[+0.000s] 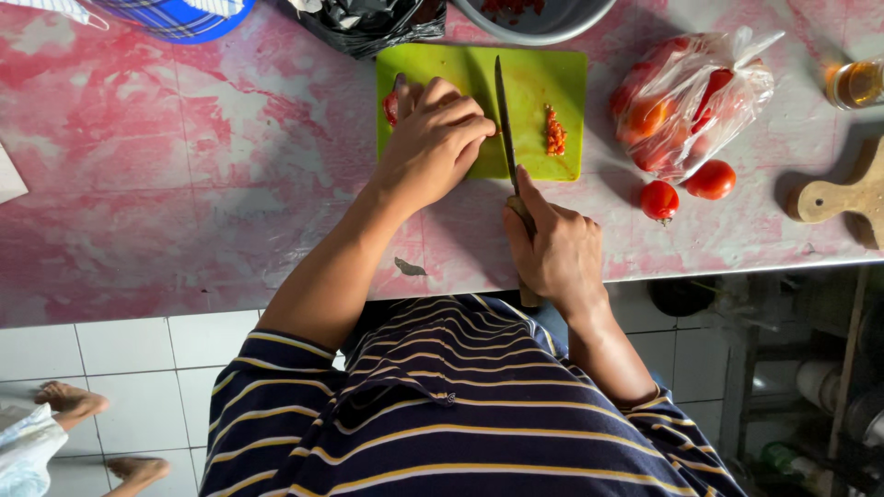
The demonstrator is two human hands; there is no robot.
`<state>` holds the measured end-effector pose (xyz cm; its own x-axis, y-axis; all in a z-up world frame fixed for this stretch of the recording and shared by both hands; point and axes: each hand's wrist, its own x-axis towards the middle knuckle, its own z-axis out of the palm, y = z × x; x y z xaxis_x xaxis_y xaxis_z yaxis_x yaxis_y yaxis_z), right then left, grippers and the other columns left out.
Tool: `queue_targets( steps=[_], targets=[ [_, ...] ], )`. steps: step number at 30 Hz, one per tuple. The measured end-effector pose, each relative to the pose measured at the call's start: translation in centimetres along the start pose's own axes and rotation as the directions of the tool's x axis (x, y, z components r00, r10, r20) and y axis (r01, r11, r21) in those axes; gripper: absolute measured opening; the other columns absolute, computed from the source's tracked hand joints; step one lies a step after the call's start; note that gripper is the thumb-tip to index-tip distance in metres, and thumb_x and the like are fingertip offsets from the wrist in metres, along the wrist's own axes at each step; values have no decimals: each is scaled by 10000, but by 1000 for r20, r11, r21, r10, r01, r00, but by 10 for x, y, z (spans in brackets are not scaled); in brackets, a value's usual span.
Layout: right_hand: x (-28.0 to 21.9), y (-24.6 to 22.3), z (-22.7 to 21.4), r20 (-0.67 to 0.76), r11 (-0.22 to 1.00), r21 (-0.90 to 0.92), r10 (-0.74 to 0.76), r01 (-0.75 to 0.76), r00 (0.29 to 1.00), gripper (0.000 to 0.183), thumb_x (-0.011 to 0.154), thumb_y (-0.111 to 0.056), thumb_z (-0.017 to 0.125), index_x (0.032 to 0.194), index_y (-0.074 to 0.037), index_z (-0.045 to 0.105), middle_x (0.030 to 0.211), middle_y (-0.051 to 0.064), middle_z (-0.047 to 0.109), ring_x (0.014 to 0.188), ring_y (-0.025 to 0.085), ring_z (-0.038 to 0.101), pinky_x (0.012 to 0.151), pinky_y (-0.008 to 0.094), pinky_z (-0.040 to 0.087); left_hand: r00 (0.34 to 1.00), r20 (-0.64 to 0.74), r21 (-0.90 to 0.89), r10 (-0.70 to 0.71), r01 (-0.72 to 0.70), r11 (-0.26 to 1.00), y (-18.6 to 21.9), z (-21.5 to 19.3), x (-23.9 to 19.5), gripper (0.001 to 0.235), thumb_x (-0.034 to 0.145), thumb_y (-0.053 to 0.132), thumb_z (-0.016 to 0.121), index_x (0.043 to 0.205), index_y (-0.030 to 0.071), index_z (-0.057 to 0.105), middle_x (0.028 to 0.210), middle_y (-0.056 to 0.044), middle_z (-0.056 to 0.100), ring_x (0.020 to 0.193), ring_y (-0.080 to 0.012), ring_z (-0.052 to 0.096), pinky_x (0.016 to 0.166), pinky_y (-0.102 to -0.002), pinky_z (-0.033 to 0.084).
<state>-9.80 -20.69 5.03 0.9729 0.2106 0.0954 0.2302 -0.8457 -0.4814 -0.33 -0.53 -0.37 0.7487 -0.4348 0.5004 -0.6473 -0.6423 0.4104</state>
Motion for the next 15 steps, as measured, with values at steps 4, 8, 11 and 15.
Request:
queue_targets(
  steps=[4, 8, 11, 15],
  targets=[
    [8, -7, 4, 16, 997, -71, 17, -15, 1000, 488, 982, -258, 672, 1428, -67, 613, 739, 140, 718, 586, 332, 686, 576, 438, 533, 999, 23, -73, 35, -33, 997, -2, -2, -4, 162, 900, 57, 768, 1050, 116, 750, 1061, 42, 665, 1125, -244, 534, 1045, -527, 331],
    [24, -6, -2, -7, 988, -152, -21, 20, 1000, 480, 979, -283, 657, 1412, -79, 632, 734, 155, 718, 587, 359, 679, 574, 474, 526, 998, 23, -61, 53, -51, 997, 1, -7, -2, 206, 831, 50, 771, 1025, 119, 766, 1024, 41, 667, 1090, -248, 533, 1033, -553, 311],
    [18, -7, -16, 51, 989, -147, -14, 21, 999, 476, 972, -305, 655, 1397, -92, 638, 719, 168, 710, 593, 377, 676, 581, 493, 526, 999, -14, -23, 44, -44, 999, 2, -7, -1, 203, 802, 54, 773, 987, 139, 772, 985, 57, 670, 1061, -221, 545, 1051, -605, 274],
    [7, -20, -14, 180, 973, -220, 116, -75, 977, 491, 975, -321, 633, 1413, -98, 618, 635, 182, 689, 527, 388, 664, 546, 510, 521, 999, -30, -47, 25, -26, 999, 0, -2, -4, 141, 891, 68, 775, 1008, 145, 764, 985, 69, 661, 1070, -204, 543, 1082, -597, 275]
  ],
)
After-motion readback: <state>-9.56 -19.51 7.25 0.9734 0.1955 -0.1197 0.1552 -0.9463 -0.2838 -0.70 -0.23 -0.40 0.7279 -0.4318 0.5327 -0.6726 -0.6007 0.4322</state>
